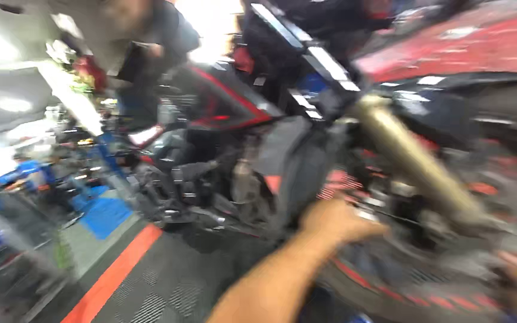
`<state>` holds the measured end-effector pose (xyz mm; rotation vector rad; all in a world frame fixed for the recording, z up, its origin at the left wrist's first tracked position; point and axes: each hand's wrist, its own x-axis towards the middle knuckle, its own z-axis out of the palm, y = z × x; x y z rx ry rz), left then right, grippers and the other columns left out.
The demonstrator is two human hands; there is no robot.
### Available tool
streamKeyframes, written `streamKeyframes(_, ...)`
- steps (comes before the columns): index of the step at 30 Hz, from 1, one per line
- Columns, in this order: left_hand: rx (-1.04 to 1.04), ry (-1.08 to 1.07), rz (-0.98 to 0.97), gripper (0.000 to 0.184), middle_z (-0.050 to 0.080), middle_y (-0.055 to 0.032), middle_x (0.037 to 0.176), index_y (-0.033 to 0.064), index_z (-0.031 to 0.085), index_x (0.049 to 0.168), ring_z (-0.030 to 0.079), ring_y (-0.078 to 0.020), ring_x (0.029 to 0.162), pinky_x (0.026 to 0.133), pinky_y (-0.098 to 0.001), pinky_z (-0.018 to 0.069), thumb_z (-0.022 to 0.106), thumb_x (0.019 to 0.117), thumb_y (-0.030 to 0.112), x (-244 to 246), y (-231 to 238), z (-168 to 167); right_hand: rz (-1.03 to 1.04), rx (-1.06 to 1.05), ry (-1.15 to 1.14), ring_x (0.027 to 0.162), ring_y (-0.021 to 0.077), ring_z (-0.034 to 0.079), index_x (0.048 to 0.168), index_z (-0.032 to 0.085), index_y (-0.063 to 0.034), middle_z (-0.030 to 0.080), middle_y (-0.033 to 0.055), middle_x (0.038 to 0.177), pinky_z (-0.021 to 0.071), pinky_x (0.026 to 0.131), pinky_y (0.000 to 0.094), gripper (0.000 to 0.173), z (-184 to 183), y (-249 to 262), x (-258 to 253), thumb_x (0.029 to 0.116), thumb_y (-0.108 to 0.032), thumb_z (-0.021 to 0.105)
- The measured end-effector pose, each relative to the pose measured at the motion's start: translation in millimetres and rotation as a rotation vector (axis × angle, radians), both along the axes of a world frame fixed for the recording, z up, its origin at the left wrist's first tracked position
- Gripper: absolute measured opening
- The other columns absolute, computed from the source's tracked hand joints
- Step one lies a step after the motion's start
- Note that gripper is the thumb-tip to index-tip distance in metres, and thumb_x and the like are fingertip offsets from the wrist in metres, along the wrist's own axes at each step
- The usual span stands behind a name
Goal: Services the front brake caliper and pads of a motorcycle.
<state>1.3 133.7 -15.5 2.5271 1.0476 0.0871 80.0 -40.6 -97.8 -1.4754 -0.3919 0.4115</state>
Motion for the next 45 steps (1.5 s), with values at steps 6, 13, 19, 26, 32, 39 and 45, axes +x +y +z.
streamKeyframes(6, 0.134, 0.012, 0.028, 0.098, 0.072, -0.0159, 0.103, 0.0076, 0.047, 0.143, 0.071, -0.0350, 0.095, 0.082, -0.0632, 0.0568, 0.084, 0.0680, 0.059, 21.5, 15.2, -28.3, -0.225, -0.057, -0.124, 0.059, 0.0214, 0.062, 0.110, 0.076, -0.0135, 0.071, 0.0062, 0.081, 0.0544, 0.055, 0.0467, 0.019, -77.0, 0.2, 61.7, 0.1008, -0.027, 0.066)
streamKeyframes(13, 0.181, 0.035, 0.058, 0.094, 0.072, -0.0136, 0.102, 0.0090, 0.045, 0.141, 0.071, -0.0327, 0.095, 0.083, -0.0599, 0.0578, 0.086, 0.0706, 0.056, 24.4, 16.0, -37.4, -0.040, -0.081, -0.746, 0.095, 0.0135, 0.069, 0.105, 0.078, -0.0222, 0.073, -0.0038, 0.106, 0.0587, 0.082, 0.0465, 0.019, 1.2, 52.9, 46.2, 0.0976, -0.031, 0.063)
streamKeyframes(19, 0.205, 0.074, 0.012, 0.092, 0.071, -0.0116, 0.105, 0.0099, 0.046, 0.140, 0.072, -0.0307, 0.098, 0.084, -0.0568, 0.0591, 0.085, 0.0714, 0.056, 20.4, 15.4, -36.6, 0.509, -0.554, -0.757, 0.091, 0.0260, 0.067, 0.100, 0.074, -0.0163, 0.069, 0.0075, 0.097, 0.0547, 0.078, 0.0561, 0.022, 66.9, 101.7, 63.6, 0.0987, -0.036, 0.064)
streamKeyframes(26, 0.159, 0.092, 0.001, 0.094, 0.070, -0.0118, 0.106, 0.0123, 0.046, 0.138, 0.071, -0.0318, 0.096, 0.078, -0.0578, 0.0588, 0.083, 0.0693, 0.066, 17.5, 16.1, -33.8, 0.611, -0.781, -0.800, 0.070, 0.0244, 0.062, 0.085, 0.067, -0.0134, 0.063, 0.0065, 0.075, 0.0496, 0.063, 0.0506, 0.021, 87.8, 124.2, 70.4, 0.0943, -0.032, 0.064)
streamKeyframes(32, 0.093, 0.102, -0.035, 0.095, 0.069, -0.0120, 0.111, 0.0125, 0.045, 0.139, 0.071, -0.0313, 0.100, 0.082, -0.0562, 0.0588, 0.085, 0.0666, 0.059, 17.9, 23.6, -27.3, 0.677, -0.457, -0.225, 0.050, 0.0157, 0.051, 0.103, 0.064, -0.0074, 0.059, 0.0081, 0.070, 0.0459, 0.047, 0.0319, 0.020, 72.3, 120.0, 78.8, 0.0959, -0.026, 0.068)
streamKeyframes(39, 0.065, 0.105, -0.088, 0.099, 0.067, -0.0119, 0.121, 0.0124, 0.044, 0.145, 0.070, -0.0314, 0.103, 0.083, -0.0556, 0.0588, 0.082, 0.0679, 0.061, 20.5, 30.3, -26.6, 0.608, -0.105, -0.008, 0.047, 0.0112, 0.048, 0.093, 0.062, -0.0064, 0.058, 0.0078, 0.070, 0.0436, 0.044, 0.0242, 0.015, 42.0, 112.5, 81.5, 0.0986, -0.019, 0.067)
streamKeyframes(45, -0.121, -0.110, -0.301, 0.062, 0.070, -0.0111, 0.110, 0.0122, 0.061, 0.131, 0.069, -0.0282, 0.102, 0.090, -0.0557, 0.0561, 0.051, 0.0993, 0.065, -3.1, 59.3, -14.7, 0.423, -0.067, -0.022, 0.049, 0.0145, 0.049, 0.097, 0.068, -0.0045, 0.060, 0.0109, 0.071, 0.0461, 0.046, 0.0283, 0.015, 41.0, 109.1, 70.5, 0.0998, -0.019, 0.066)
